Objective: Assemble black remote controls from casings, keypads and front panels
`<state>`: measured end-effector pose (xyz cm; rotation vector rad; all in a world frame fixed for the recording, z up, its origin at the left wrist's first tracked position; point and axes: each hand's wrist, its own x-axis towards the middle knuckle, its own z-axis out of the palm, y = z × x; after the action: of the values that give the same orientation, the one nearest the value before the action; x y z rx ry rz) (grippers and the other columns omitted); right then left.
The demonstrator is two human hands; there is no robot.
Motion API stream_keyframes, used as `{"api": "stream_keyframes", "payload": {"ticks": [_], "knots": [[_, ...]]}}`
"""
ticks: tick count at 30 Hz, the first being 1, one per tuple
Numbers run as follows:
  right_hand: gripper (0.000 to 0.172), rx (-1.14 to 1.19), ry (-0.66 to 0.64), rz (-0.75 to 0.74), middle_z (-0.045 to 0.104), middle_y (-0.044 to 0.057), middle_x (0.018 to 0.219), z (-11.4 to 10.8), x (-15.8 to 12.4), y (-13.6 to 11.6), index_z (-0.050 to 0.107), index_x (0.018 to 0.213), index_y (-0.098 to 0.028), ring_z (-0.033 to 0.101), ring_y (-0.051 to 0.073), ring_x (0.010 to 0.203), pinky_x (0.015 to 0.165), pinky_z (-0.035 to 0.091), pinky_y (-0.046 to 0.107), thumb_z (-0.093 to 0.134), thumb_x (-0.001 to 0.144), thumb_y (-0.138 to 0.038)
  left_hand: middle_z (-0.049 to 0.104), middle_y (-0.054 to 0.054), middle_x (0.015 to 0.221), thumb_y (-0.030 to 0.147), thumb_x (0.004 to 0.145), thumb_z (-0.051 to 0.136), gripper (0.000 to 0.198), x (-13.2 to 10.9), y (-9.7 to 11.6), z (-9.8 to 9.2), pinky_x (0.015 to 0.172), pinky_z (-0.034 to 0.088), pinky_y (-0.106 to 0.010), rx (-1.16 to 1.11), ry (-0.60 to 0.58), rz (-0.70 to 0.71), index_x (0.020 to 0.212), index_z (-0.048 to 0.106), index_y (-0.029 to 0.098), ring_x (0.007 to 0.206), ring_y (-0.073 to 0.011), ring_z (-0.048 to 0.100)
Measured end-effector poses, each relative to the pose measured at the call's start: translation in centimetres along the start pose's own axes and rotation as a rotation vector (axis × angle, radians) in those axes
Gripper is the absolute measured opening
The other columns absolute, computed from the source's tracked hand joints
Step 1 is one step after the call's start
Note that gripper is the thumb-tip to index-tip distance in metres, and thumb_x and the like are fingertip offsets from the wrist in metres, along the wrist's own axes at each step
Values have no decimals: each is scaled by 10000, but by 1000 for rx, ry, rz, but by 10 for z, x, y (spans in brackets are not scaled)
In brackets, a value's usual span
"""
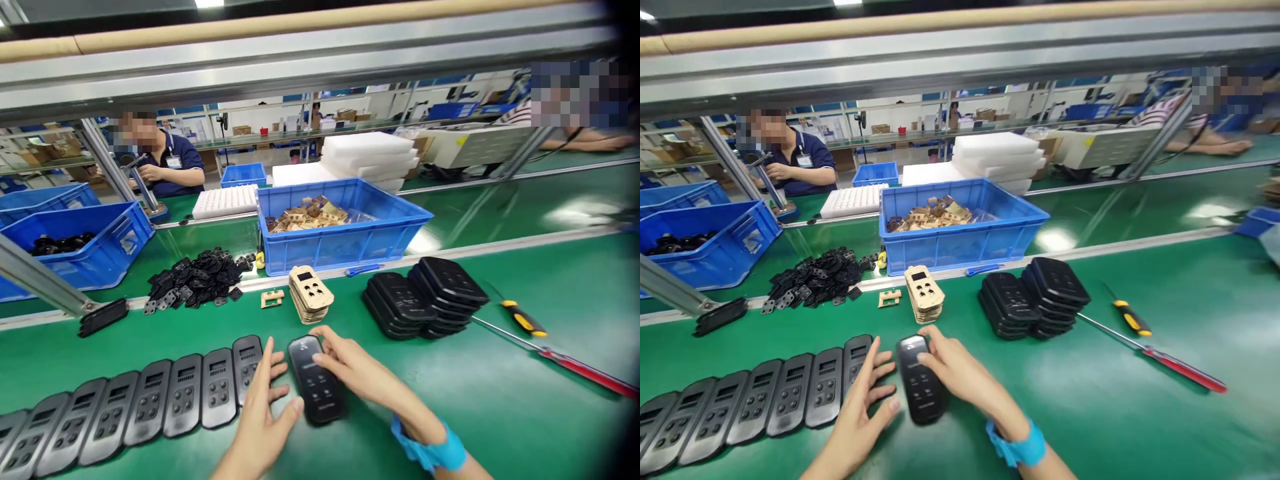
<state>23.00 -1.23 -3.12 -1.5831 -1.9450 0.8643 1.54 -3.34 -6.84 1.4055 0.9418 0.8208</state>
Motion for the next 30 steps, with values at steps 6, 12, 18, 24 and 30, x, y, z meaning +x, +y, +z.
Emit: {"api": "stream_keyframes", "payload": {"ticks": [6,12,18,24,30], "knots": [[232,-256,217,83,639,74,746,-34,-6,41,609,1035,-134,622,233,646,614,478,350,485,850,-197,456,-110,1360,410,922,432,487,4,10,-7,947,466,-387,107,43,19,1392,383,291,1195,-244,491],[316,-416,430,-145,622,129,1185,-38,24,7,572,1182,-164,546,274,1039,844,471,400,530,874,-218,509,-94,1304,448,950,291,491,8,17,-21,1028,387,-429,300,167,203,995,740,252,1183,-265,490],[260,-514,480,-352,721,78,1069,-36,36,-14,676,1082,-224,571,288,962,722,464,412,521,885,-156,538,-92,1269,407,947,343,407,10,20,-29,1032,384,-401,342,255,243,1126,680,266,1181,-242,501],[249,-86,700,-530,732,52,953,-9,13,-33,651,1097,-211,654,184,851,743,499,305,500,910,-144,632,-98,1116,441,852,556,427,14,27,-31,776,533,-302,42,265,153,1226,608,242,905,-193,631],[348,-31,539,-360,706,77,994,22,13,-33,552,1263,-196,660,199,836,709,543,301,478,923,-211,608,-2,527,496,651,755,435,20,29,-40,473,469,-187,-177,307,-79,821,703,99,453,-82,542]]}}
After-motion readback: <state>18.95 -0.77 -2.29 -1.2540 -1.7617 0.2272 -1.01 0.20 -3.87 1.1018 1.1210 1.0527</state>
